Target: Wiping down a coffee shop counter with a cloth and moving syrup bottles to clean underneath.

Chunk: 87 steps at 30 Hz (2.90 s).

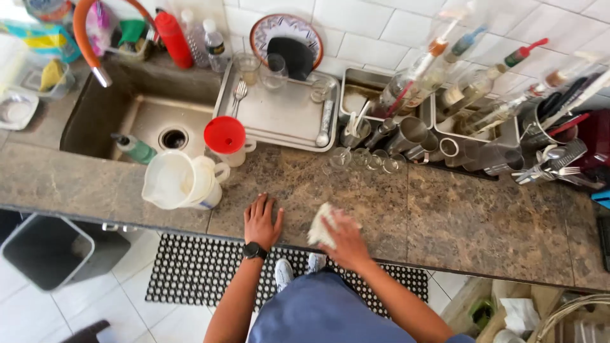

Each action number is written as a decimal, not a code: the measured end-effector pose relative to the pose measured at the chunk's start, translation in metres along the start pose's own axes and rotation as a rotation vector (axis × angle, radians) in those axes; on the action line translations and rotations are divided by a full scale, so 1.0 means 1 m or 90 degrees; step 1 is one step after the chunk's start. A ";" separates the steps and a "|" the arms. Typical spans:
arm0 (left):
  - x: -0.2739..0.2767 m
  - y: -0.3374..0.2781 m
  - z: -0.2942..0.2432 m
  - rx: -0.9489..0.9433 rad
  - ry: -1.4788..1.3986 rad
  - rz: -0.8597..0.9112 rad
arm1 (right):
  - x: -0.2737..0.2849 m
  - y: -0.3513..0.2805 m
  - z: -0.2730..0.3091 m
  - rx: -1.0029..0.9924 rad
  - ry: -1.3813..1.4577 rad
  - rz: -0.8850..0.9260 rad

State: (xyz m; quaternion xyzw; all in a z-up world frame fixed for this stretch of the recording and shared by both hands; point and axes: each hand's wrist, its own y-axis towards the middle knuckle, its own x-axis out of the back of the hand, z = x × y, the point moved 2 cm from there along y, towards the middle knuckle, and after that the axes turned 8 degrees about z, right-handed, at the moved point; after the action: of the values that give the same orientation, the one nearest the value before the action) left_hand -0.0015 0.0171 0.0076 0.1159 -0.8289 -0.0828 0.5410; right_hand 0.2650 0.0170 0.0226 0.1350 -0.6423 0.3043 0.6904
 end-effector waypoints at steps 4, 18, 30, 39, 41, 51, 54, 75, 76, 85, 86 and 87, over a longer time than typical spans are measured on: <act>0.000 0.002 0.000 -0.002 0.007 0.013 | 0.005 0.019 -0.026 -0.092 0.097 0.077; -0.001 -0.003 0.010 -0.040 -0.053 0.043 | -0.006 0.070 0.046 0.121 0.063 -0.015; -0.013 -0.005 0.011 -0.027 -0.011 0.052 | 0.003 0.021 -0.080 -0.171 0.106 0.067; -0.006 -0.004 0.007 -0.021 -0.005 0.078 | 0.019 0.038 0.003 -0.122 0.112 0.089; -0.004 -0.005 0.007 -0.011 -0.009 0.081 | 0.002 0.019 0.004 -0.001 0.119 0.089; -0.001 -0.002 0.003 0.016 -0.027 0.069 | 0.018 0.002 -0.079 -0.341 0.173 0.008; -0.004 -0.003 0.004 0.023 -0.011 0.061 | 0.014 0.049 -0.053 -0.521 0.198 -0.025; 0.003 -0.001 0.002 0.010 -0.020 0.027 | -0.012 -0.014 -0.114 -0.445 0.121 -0.039; 0.002 -0.002 0.002 0.012 -0.014 0.030 | -0.011 -0.002 -0.105 -0.491 0.129 -0.047; -0.007 -0.004 0.004 -0.021 0.034 0.014 | -0.005 0.093 0.022 -0.060 0.027 -0.080; -0.008 -0.005 0.004 -0.018 0.031 0.018 | -0.009 0.101 0.026 0.040 0.049 -0.075; -0.009 -0.003 0.005 -0.018 0.034 0.024 | -0.006 0.115 0.021 0.039 0.055 -0.073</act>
State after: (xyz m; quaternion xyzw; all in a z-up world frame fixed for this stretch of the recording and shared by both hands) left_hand -0.0025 0.0167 -0.0027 0.0949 -0.8148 -0.0810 0.5662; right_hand 0.1796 0.0927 -0.0040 0.1793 -0.5936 0.2894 0.7292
